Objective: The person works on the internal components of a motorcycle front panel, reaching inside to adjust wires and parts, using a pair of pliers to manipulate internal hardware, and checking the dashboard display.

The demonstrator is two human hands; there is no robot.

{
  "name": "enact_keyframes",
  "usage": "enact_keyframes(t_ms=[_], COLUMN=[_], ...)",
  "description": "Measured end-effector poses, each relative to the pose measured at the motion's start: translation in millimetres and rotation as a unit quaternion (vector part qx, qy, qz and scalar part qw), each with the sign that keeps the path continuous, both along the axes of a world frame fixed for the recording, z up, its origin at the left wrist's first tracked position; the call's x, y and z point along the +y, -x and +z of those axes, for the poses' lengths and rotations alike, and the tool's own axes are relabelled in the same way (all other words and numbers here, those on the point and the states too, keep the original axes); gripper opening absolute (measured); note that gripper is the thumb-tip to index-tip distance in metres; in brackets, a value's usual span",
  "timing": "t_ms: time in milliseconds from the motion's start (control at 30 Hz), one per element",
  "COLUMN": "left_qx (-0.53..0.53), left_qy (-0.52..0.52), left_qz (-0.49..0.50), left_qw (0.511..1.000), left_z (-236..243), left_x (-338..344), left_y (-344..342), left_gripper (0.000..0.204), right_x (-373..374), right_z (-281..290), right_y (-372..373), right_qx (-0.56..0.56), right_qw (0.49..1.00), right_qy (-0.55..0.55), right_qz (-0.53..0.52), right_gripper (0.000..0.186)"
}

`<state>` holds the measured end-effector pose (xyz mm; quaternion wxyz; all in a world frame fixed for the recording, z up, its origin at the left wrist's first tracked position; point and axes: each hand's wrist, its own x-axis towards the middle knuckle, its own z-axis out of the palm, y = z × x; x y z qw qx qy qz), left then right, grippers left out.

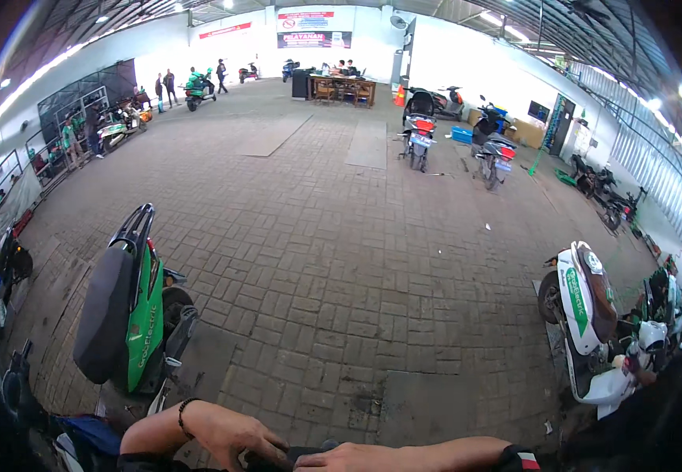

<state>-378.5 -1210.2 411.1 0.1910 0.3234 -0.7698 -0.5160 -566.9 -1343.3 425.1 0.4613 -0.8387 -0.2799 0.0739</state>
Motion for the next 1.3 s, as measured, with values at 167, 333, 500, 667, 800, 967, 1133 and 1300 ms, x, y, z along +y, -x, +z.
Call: enact_keyframes(t_ms=[167,333,500,667,800,967,1133,1300], left_qx=[-0.036,-0.047,-0.068,-0.029,-0.042,-0.126,-0.037,-0.199], left_qy=[-0.029,-0.06,-0.065,-0.1,-0.066,-0.055,0.056,-0.094], left_qz=[0.02,-0.044,-0.051,-0.096,-0.081,-0.082,-0.117,-0.057], left_qw=[0.999,0.996,0.994,0.99,0.994,0.987,0.991,0.974], left_z=[-7,-13,-2,-41,-22,-10,-7,-22], left_x=[8,-7,-24,-33,-59,-107,-165,-254], left_y=[2,-4,-11,-38,-23,7,22,49], left_gripper=[0.048,0.059,0.068,0.062,0.067,0.073,0.054,0.042], right_x=[-6,-6,-12,-26,-48,-111,-226,-315], right_z=[10,0,-8,8,2,-10,-35,-60], right_y=[-1,0,0,4,6,20,61,125], right_qx=[0.056,-0.053,-0.155,-0.101,-0.073,-0.11,-0.286,-0.287], right_qw=[0.998,0.998,0.988,0.992,0.995,0.97,0.883,0.764], right_qy=[0.007,0.017,0.02,-0.058,-0.062,-0.196,-0.229,-0.296], right_qz=[-0.01,0.006,-0.001,-0.038,-0.008,-0.092,-0.292,-0.497], right_gripper=[0.032,0.031,0.031,0.033,0.038,0.052,0.043,0.045])
